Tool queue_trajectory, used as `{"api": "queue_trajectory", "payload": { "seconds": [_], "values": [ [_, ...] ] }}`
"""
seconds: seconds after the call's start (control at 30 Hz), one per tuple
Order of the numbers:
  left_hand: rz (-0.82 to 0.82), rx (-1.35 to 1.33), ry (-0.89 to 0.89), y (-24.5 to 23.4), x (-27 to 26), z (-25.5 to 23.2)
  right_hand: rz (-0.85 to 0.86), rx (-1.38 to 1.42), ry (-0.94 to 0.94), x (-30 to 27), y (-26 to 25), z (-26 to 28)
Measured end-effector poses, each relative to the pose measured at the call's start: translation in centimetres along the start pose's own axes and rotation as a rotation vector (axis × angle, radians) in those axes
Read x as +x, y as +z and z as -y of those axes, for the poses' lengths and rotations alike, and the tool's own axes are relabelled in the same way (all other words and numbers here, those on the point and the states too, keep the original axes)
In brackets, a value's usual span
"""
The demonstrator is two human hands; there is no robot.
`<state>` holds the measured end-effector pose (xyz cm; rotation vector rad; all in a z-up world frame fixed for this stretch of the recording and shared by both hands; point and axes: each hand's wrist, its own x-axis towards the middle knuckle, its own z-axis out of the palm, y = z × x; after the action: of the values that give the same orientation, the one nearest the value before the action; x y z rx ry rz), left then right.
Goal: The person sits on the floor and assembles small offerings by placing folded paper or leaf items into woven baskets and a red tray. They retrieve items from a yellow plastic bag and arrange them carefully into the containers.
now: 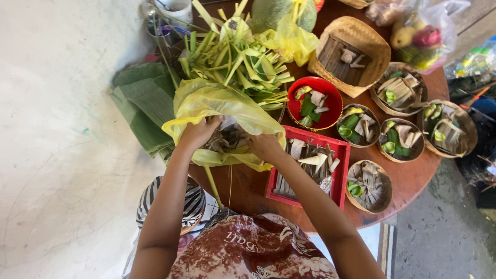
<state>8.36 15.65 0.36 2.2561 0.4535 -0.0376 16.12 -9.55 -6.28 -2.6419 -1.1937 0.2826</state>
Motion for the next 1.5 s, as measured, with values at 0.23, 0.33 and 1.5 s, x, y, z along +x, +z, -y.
{"api": "queue_trajectory", "payload": {
  "seconds": [0.23, 0.33, 1.5],
  "values": [
    [-0.030, -0.274, 0.095, -3.0, 0.8, -1.6, 0.102, 0.129, 0.078, 1.5, -2.0, -0.3],
    [-0.015, -0.303, 0.076, -3.7, 0.7, -1.5, 0.009, 0.167, 0.047, 0.5, -2.9, -0.2],
    [-0.292, -0.113, 0.383, -7.7, -4.5, -8.9, -0.407, 0.665, 0.251, -6.2, -7.7, 3.8]
  ]
}}
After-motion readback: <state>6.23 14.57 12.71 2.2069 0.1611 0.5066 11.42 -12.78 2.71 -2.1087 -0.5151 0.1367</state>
